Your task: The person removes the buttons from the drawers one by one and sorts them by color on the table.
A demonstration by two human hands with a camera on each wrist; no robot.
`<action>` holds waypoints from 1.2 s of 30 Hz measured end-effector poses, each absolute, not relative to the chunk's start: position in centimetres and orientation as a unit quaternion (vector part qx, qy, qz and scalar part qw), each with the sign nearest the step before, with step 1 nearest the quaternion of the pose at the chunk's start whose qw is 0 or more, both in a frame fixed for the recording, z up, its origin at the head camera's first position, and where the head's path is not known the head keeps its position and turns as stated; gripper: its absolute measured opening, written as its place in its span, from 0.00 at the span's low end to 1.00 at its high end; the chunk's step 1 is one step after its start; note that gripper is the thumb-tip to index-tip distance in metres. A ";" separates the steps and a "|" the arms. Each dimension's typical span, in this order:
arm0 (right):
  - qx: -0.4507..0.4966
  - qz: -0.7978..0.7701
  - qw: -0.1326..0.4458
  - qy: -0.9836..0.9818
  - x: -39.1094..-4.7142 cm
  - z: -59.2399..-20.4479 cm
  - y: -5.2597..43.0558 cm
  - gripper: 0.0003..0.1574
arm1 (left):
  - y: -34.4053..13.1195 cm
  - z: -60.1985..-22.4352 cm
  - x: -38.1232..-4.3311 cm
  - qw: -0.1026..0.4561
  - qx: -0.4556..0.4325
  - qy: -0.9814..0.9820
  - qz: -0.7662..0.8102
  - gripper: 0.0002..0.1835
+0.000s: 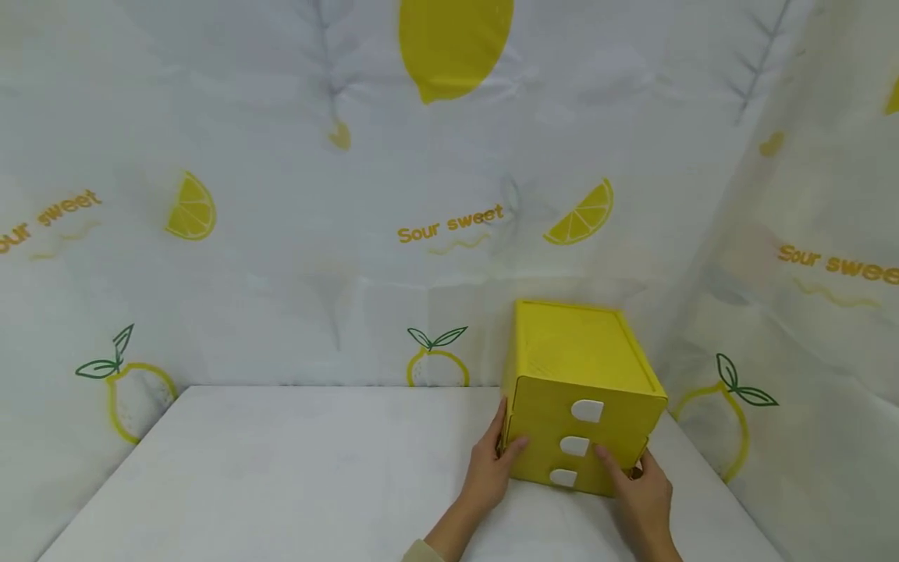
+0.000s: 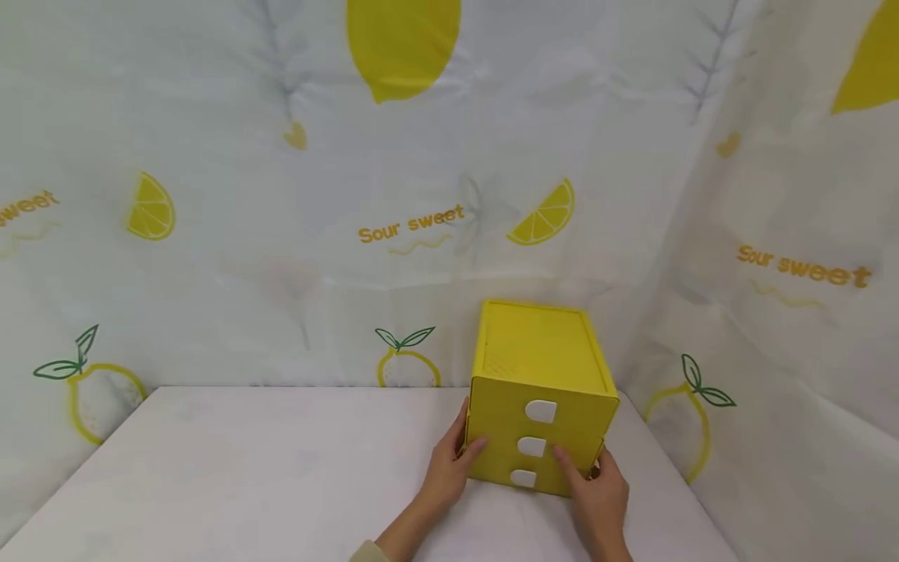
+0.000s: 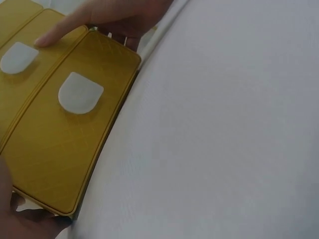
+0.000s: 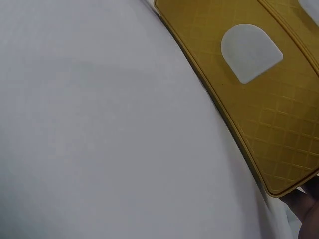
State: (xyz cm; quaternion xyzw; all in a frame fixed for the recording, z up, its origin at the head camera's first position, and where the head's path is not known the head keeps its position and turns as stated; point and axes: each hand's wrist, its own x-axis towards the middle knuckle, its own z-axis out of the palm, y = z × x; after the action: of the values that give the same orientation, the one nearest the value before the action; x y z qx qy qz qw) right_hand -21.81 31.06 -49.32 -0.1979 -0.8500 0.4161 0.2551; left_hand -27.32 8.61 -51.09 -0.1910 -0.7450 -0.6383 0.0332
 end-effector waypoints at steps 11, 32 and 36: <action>-0.156 0.463 0.203 -0.848 -22.5 -49.1 27.0 0.39 | 3.5 -51.2 -26.9 0.042 -0.181 -0.744 -0.642 0.39; -0.082 0.529 0.183 -0.824 -25.7 -49.6 19.0 0.39 | -5.0 -51.4 -27.0 0.094 -0.124 -0.751 -0.642 0.38; -0.072 0.538 0.180 -0.820 -26.4 -49.8 17.4 0.40 | -6.5 -51.4 -27.3 0.115 -0.116 -0.752 -0.638 0.38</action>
State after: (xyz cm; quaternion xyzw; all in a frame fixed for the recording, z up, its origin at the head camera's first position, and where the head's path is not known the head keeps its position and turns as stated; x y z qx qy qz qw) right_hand -26.40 17.42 -49.77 -0.0723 -0.8203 0.5379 0.1804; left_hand -27.27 -6.52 -51.39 -0.1165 -0.7524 -0.6380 0.1150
